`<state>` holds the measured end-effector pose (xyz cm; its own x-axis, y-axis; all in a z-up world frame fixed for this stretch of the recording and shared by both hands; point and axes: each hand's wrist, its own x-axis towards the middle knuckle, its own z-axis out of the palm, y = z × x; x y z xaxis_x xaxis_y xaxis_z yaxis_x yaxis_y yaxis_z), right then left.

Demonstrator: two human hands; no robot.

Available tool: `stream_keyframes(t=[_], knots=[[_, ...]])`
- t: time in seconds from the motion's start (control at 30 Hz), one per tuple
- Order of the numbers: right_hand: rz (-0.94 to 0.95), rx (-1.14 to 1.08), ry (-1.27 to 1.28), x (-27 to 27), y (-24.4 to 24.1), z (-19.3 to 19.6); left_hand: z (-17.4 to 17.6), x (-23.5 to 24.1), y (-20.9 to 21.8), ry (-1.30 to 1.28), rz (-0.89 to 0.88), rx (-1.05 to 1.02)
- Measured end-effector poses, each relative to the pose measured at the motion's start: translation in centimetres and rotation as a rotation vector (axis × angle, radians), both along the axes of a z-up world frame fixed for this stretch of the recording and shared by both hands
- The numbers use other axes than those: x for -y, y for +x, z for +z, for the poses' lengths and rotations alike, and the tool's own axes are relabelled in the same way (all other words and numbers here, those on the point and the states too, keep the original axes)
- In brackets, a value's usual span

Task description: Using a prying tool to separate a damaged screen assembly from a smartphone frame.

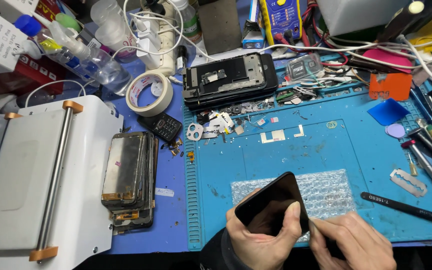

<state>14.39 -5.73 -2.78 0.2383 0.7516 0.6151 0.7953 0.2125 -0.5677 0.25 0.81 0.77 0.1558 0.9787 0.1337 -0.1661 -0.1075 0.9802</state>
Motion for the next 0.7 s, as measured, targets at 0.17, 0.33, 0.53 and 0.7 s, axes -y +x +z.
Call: stream_keyframes(t=[0.17, 0.33, 0.53, 0.7], knots=[[0.018, -0.009, -0.058, 0.4, 0.3, 0.8, 0.3, 0.2, 0.0, -0.033, -0.01, -0.006], [0.025, 0.017, -0.083, 0.4, 0.0, 0.9, 0.3, 0.1, -0.2, -0.025, -0.023, -0.012], [-0.016, 0.0, -0.037, -0.1, -0.5, 0.9, 0.3, 0.0, -0.1, -0.023, -0.02, 0.0], [-0.005, 0.021, 0.025, -1.0, -0.6, 2.2, 0.4, -0.2, -0.3, 0.001, -0.04, -0.009]])
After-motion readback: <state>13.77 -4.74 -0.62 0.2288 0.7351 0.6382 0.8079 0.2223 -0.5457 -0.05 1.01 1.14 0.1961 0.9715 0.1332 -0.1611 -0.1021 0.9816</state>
